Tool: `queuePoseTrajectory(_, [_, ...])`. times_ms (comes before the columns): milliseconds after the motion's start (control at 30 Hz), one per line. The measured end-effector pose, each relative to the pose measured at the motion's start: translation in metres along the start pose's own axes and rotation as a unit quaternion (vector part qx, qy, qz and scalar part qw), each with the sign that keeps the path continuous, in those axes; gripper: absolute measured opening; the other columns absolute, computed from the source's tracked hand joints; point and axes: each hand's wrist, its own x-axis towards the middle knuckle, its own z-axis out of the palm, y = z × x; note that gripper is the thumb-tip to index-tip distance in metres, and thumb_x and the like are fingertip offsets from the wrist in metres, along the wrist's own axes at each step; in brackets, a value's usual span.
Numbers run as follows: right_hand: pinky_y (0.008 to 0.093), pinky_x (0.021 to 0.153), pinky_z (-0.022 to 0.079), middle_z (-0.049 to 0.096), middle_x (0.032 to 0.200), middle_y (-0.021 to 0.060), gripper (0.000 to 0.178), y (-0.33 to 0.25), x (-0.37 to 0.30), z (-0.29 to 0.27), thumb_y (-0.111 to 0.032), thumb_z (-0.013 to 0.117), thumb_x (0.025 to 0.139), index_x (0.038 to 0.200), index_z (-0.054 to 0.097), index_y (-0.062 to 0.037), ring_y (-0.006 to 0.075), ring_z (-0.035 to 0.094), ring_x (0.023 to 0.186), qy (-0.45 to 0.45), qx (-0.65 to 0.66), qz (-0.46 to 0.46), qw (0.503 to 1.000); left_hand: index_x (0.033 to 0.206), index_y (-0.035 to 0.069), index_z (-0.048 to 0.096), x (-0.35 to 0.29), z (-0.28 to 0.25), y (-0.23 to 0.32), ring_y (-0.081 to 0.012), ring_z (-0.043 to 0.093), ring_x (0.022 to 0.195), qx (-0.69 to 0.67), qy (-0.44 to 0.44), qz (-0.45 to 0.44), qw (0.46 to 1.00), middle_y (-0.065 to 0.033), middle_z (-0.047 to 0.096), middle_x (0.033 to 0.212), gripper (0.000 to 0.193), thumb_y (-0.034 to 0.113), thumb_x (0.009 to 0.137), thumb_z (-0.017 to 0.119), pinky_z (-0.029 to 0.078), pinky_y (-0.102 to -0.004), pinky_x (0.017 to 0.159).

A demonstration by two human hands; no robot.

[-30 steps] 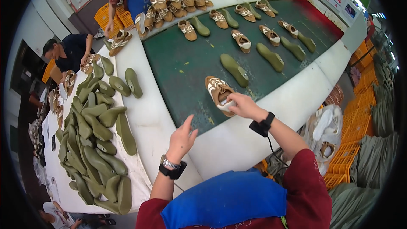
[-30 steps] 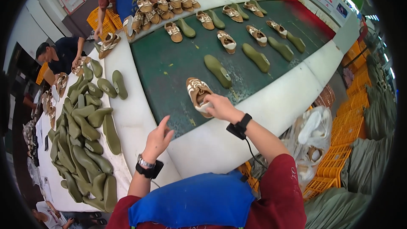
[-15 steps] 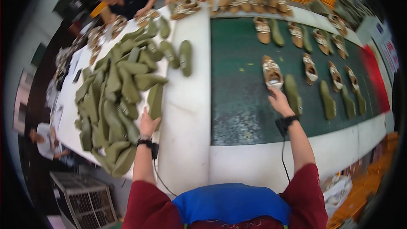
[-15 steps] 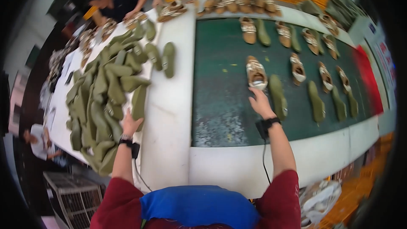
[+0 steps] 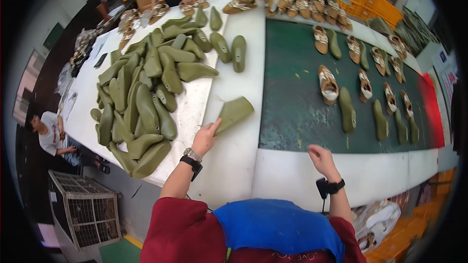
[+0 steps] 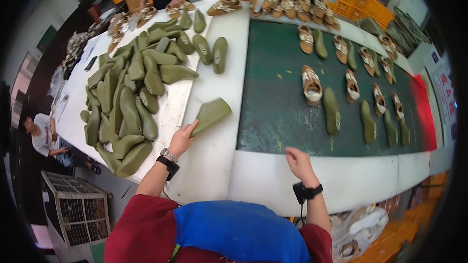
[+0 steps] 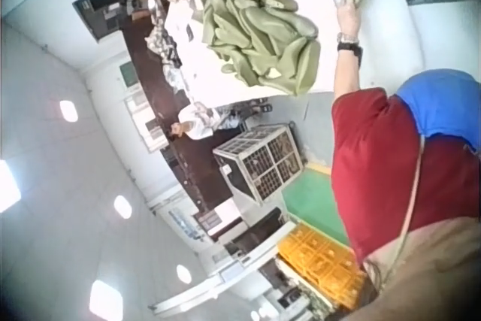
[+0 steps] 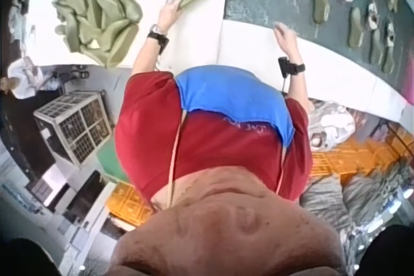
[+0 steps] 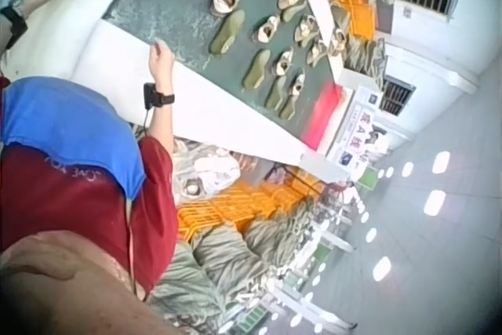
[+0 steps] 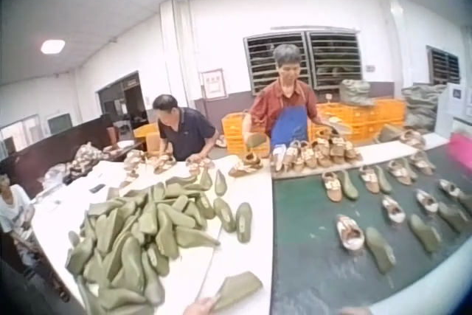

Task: The recorder is seen assembling shoe uppers onto shoe lasts and placing them onto a production line conveyor belt.

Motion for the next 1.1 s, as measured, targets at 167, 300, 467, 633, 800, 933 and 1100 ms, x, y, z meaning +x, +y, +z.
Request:
queuePoseTrajectory(167, [0.0341, 0.077, 0.049, 0.061, 0.104, 0.0143, 0.043, -0.045, 0.022, 0.038, -0.015, 0.065, 0.078, 0.117, 0.054, -0.0047, 0.028, 0.061, 0.086, -0.078, 0.015, -0.067, 0.995, 0.128, 0.016, 0.047, -0.022, 0.005, 0.026, -0.0292, 0.056, 0.09, 0.121, 0.05, 0.224, 0.966, -0.0141, 0.055, 0.107, 0.059, 0.0, 0.072, 0.054, 0.047, -0.036, 0.079])
queuePoseTrajectory(300, [0.0381, 0.089, 0.044, 0.052, 0.118, 0.0181, 0.073, -0.035, 0.034, 0.087, -0.031, 0.073, 0.071, 0.132, 0.038, -0.0113, 0.0309, 0.052, 0.109, -0.138, -0.109, -0.069, 0.982, 0.126, 0.013, 0.049, -0.03, 0.019, 0.04, -0.0304, 0.054, 0.096, 0.066, -0.01, 0.251, 0.966, -0.015, 0.054, 0.111, 0.052, 0.002, 0.075, 0.053, 0.045, -0.0369, 0.084])
queuePoseTrajectory(467, [0.0374, 0.087, 0.045, 0.055, 0.113, 0.0208, 0.076, -0.033, 0.057, 0.112, -0.038, 0.076, 0.066, 0.127, 0.038, -0.012, 0.0337, 0.055, 0.103, -0.141, -0.065, -0.03, 0.987, 0.123, 0.012, 0.051, -0.069, 0.011, 0.024, -0.0311, 0.055, 0.098, 0.037, 0.015, 0.23, 0.972, -0.0157, 0.053, 0.113, 0.049, 0.003, 0.075, 0.053, 0.046, -0.0376, 0.084])
queuePoseTrajectory(633, [0.0361, 0.071, 0.047, 0.063, 0.085, 0.0161, 0.047, -0.054, 0.095, 0.143, -0.046, 0.072, 0.068, 0.089, 0.062, -0.0046, 0.029, 0.06, 0.08, -0.3, -0.066, -0.096, 0.947, 0.125, 0.013, 0.049, -0.066, -0.009, 0.001, -0.0304, 0.05, 0.107, 0.078, 0.005, 0.203, 0.976, -0.0159, 0.052, 0.115, 0.05, 0.0, 0.076, 0.051, 0.04, -0.0407, 0.093])
queuePoseTrajectory(800, [0.0394, 0.059, 0.044, 0.06, 0.07, 0.0145, 0.044, -0.093, 0.087, 0.142, -0.046, 0.069, 0.07, 0.074, 0.06, -0.0026, 0.0322, 0.058, 0.065, -0.201, -0.169, -0.137, 0.955, 0.128, 0.012, 0.045, -0.053, -0.027, -0.019, -0.0338, 0.042, 0.117, 0.143, 0.079, -0.021, 0.986, -0.016, 0.049, 0.121, 0.057, 0.008, 0.073, 0.061, 0.033, -0.0463, 0.098])
queuePoseTrajectory(933, [0.0419, 0.056, 0.043, 0.057, 0.063, 0.0152, 0.043, -0.07, 0.109, 0.135, -0.042, 0.068, 0.072, 0.069, 0.057, -0.0011, 0.0341, 0.057, 0.064, 0.008, -0.159, -0.1, 0.982, 0.119, 0.007, 0.052, -0.101, -0.082, -0.067, -0.0374, 0.044, 0.115, 0.143, 0.182, -0.128, 0.964, -0.0171, 0.05, 0.12, 0.061, 0.009, 0.062, 0.072, 0.035, -0.0467, 0.096])
queuePoseTrajectory(1100, [0.0482, 0.062, 0.046, 0.062, 0.075, 0.0227, 0.041, -0.077, 0.229, 0.146, -0.041, 0.064, 0.075, 0.074, 0.059, -0.0002, 0.0409, 0.059, 0.073, 0.136, -0.173, 0.027, 0.975, 0.123, 0.004, 0.046, -0.193, -0.121, -0.116, -0.0361, 0.042, 0.115, 0.226, 0.094, -0.34, 0.908, -0.0185, 0.046, 0.123, 0.072, 0.018, 0.06, 0.077, 0.032, -0.0468, 0.097])
